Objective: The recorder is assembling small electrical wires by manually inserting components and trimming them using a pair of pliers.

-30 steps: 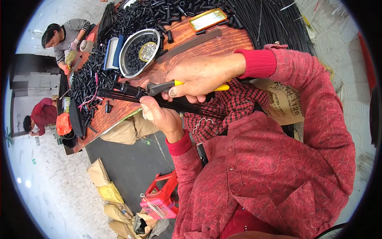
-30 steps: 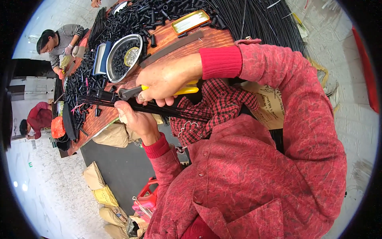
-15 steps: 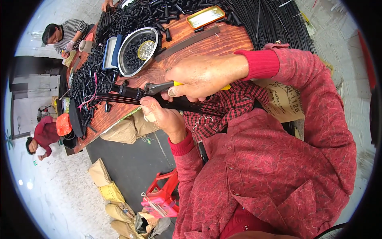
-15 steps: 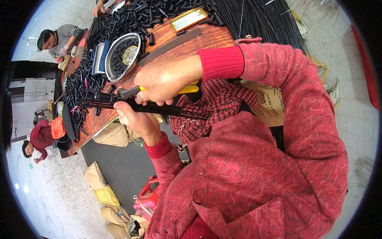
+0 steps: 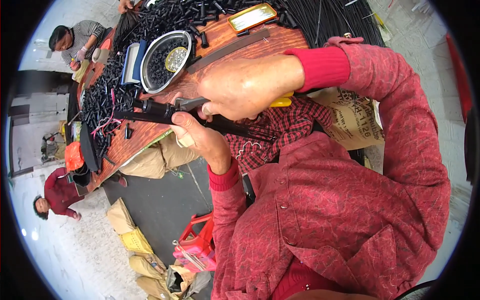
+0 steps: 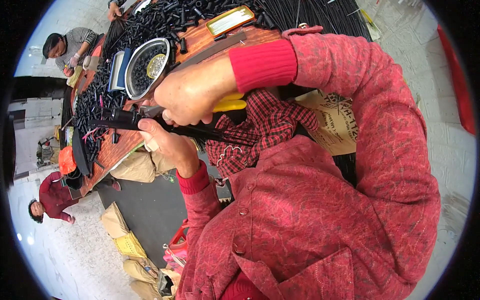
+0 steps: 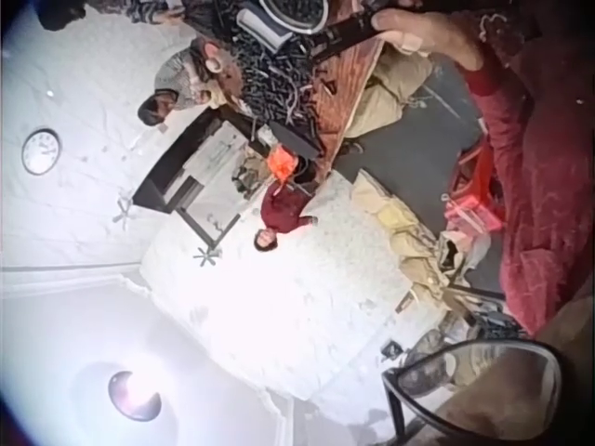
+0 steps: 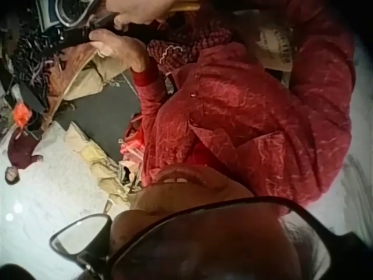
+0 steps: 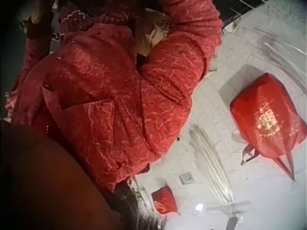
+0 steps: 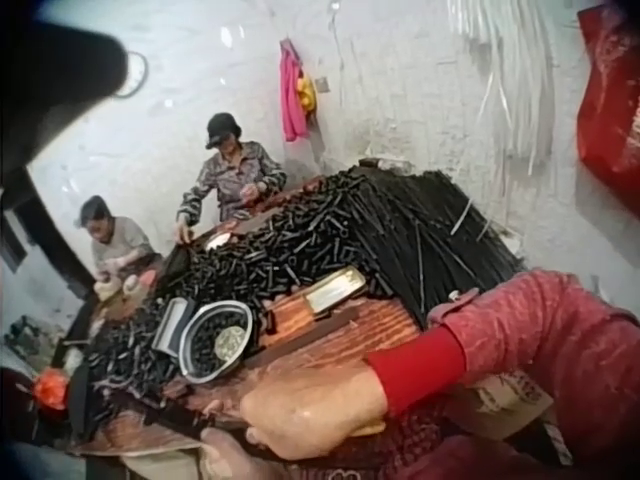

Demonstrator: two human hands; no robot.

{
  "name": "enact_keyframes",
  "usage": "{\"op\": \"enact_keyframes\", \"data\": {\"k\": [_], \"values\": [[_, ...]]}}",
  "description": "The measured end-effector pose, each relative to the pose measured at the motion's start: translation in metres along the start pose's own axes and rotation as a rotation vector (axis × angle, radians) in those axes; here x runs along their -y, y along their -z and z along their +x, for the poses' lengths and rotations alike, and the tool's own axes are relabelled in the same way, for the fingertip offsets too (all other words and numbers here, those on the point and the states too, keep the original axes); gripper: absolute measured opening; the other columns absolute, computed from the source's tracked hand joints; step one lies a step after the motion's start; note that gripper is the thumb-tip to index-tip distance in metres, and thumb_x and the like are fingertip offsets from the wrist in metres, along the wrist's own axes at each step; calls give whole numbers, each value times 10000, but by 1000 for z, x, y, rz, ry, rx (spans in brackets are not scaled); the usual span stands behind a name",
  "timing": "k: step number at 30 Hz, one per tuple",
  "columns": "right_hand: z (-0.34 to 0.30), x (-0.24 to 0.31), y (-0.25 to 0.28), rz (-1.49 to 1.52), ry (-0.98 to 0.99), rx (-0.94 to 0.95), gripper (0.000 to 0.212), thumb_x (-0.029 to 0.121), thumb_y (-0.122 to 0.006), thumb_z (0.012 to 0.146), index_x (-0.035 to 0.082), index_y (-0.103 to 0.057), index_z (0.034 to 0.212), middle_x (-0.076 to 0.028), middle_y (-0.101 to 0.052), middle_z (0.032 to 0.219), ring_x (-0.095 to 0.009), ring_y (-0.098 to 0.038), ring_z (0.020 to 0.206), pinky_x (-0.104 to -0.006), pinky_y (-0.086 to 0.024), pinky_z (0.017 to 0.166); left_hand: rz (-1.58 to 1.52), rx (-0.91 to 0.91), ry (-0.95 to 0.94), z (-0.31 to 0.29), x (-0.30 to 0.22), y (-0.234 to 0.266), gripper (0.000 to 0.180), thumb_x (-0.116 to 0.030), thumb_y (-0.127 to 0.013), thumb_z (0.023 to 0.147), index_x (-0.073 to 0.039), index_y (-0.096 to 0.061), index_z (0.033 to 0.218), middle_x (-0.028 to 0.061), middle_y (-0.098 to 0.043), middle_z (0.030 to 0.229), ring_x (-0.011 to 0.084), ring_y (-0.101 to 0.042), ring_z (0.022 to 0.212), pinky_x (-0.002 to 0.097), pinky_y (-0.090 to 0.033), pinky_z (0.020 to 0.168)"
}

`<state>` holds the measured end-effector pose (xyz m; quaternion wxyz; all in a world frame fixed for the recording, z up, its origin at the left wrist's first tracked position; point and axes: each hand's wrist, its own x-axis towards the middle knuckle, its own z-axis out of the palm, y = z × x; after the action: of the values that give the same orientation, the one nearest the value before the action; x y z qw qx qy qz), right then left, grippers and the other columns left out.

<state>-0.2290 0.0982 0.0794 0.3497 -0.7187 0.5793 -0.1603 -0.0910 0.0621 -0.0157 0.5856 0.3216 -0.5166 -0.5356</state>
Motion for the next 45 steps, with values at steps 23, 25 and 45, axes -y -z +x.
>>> {"op": "enact_keyframes", "data": {"k": [23,25,45], "values": [[-7,-206,-59,-735,-45,-610,334,257,-717,772,19,-575,957,-174,-613,875,-364,-616,810,-460,-487,688,-638,534,-11,39,-55,89,395,-493,-590,893,-120,-587,1021,-75,-395,664,58,-302,573,198,-248,499],[-13,-205,-63,-837,119,-779,309,237,-708,788,15,-557,941,-160,-580,840,-341,-591,761,-450,-472,672,-711,444,6,40,-66,99,411,-466,-625,874,-73,-573,980,-41,-402,656,79,-327,581,215,-274,518],[-69,-196,-210,234,-154,282,189,279,-648,837,94,-669,803,-71,-646,706,-198,-625,683,-378,-451,623,-613,377,6,23,-50,125,401,-450,-600,898,-55,-536,927,-26,-376,661,95,-336,580,237,-290,532]]}}
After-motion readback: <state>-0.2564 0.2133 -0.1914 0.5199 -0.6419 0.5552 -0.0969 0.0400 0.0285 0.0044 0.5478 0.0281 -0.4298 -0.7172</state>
